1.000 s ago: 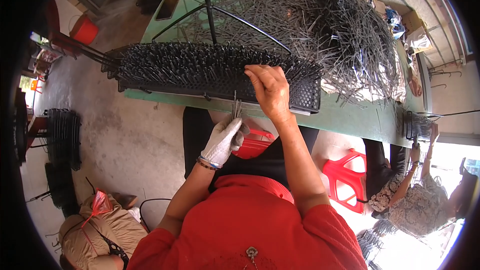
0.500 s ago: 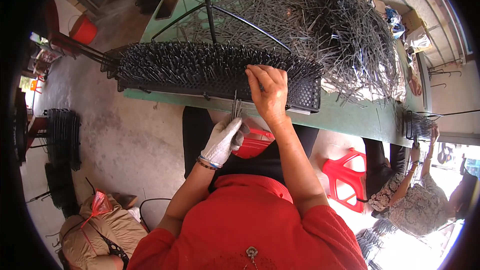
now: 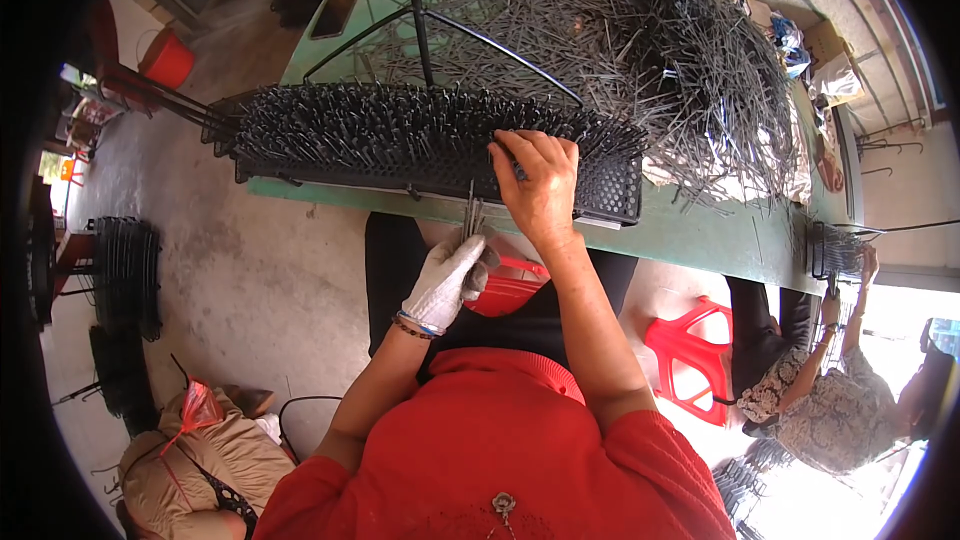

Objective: Inserting metal pins into an assembly rack.

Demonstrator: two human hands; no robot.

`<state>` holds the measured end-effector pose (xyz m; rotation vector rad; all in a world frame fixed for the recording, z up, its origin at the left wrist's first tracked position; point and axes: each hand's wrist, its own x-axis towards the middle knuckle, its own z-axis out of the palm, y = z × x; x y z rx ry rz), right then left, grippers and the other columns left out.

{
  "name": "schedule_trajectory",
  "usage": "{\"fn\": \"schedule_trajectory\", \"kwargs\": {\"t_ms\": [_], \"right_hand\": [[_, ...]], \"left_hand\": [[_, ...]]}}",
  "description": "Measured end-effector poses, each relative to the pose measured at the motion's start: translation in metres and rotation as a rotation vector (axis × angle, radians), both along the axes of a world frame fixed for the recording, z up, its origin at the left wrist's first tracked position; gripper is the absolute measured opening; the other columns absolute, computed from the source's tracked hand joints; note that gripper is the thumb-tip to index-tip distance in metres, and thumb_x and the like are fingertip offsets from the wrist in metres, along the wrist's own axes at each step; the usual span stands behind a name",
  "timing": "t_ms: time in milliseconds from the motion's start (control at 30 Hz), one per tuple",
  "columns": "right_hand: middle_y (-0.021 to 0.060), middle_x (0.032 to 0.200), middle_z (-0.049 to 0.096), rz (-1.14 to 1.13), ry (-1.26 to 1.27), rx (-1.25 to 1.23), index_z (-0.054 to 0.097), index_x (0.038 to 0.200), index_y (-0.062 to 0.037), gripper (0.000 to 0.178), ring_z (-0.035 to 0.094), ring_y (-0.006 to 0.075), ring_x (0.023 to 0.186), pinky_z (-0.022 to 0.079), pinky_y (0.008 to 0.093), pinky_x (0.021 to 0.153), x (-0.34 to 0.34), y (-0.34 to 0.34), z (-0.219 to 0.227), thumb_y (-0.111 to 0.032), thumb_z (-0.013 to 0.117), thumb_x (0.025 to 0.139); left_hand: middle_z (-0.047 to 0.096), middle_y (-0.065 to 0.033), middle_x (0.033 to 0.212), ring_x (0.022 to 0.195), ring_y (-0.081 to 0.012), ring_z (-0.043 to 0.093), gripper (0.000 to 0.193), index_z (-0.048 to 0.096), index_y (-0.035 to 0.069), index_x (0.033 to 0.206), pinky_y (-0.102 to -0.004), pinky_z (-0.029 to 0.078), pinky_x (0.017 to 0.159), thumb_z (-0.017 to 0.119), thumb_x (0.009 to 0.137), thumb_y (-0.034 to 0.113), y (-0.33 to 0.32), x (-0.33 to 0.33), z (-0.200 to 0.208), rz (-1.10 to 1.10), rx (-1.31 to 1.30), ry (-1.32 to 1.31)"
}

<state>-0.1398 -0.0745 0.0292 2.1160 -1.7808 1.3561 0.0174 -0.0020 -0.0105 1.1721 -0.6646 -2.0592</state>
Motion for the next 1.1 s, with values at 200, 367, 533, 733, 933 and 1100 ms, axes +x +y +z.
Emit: {"fn": "schedule_trajectory", "kwargs": {"t_ms": [200,367,533,733,933,1100], "right_hand": [[0.0033,0.092,0.068,-0.009,0.059,-0.04,0.073,0.095,-0.0086,0.017,0.062,0.0213,0.083,0.043,0.0334,0.08,-0.0063,-0.0009,-0.0042,-0.008,0.075,0.078],[0.0032,0.091,0.067,-0.009,0.06,-0.045,0.073,0.094,-0.009,0.016,0.062,0.0212,0.083,0.043,0.0344,0.079,-0.0066,0.0016,-0.0024,-0.008,0.075,0.078],[0.0027,0.091,0.067,0.054,0.104,-0.08,0.073,0.093,-0.0084,0.016,0.062,0.0205,0.082,0.042,0.0339,0.079,-0.007,0.0023,0.0016,-0.008,0.076,0.077],[0.0024,0.092,0.067,-0.018,0.133,-0.13,0.073,0.093,-0.0079,0.016,0.062,0.0196,0.079,0.042,0.0332,0.077,-0.0079,-0.0027,-0.003,-0.008,0.076,0.077],[0.0017,0.091,0.067,-0.009,0.13,-0.121,0.072,0.09,-0.0083,0.014,0.062,0.0197,0.08,0.042,0.0336,0.077,-0.008,0.0028,-0.0021,-0.008,0.077,0.077],[0.0016,0.092,0.067,-0.023,0.12,-0.108,0.072,0.089,-0.0081,0.013,0.062,0.0198,0.081,0.042,0.0341,0.078,-0.0075,0.0046,-0.0036,-0.009,0.077,0.077]], "left_hand": [[0.061,0.0003,0.066,0.046,-0.0032,0.047,0.029,0.064,0.004,0.094,-0.018,0.032,0.039,0.06,0.097,0.033,0.0003,-0.0003,-0.0042,-0.052,-0.015,0.003],[0.06,0.0008,0.064,0.046,-0.003,0.048,0.029,0.064,0.004,0.092,-0.018,0.031,0.039,0.06,0.097,0.033,0.0003,-0.0023,-0.0006,-0.008,-0.011,0.001],[0.062,-0.0001,0.068,0.046,-0.0029,0.049,0.027,0.063,0.005,0.094,-0.0178,0.031,0.039,0.06,0.097,0.031,0.001,-0.0018,-0.0018,-0.016,-0.018,0.007],[0.064,-0.0005,0.072,0.047,-0.0026,0.049,0.025,0.061,0.005,0.099,-0.0173,0.033,0.039,0.06,0.097,0.029,0.0003,-0.0011,-0.001,-0.021,-0.004,0.028],[0.064,-0.0005,0.074,0.049,-0.0023,0.05,0.024,0.06,0.006,0.1,-0.017,0.034,0.039,0.06,0.097,0.029,0.0002,0.002,-0.0068,-0.054,-0.005,0.034],[0.064,-0.0004,0.075,0.05,-0.0023,0.051,0.024,0.06,0.006,0.099,-0.017,0.035,0.04,0.062,0.096,0.03,0.0011,-0.0005,-0.0029,-0.031,-0.002,0.045]]}}
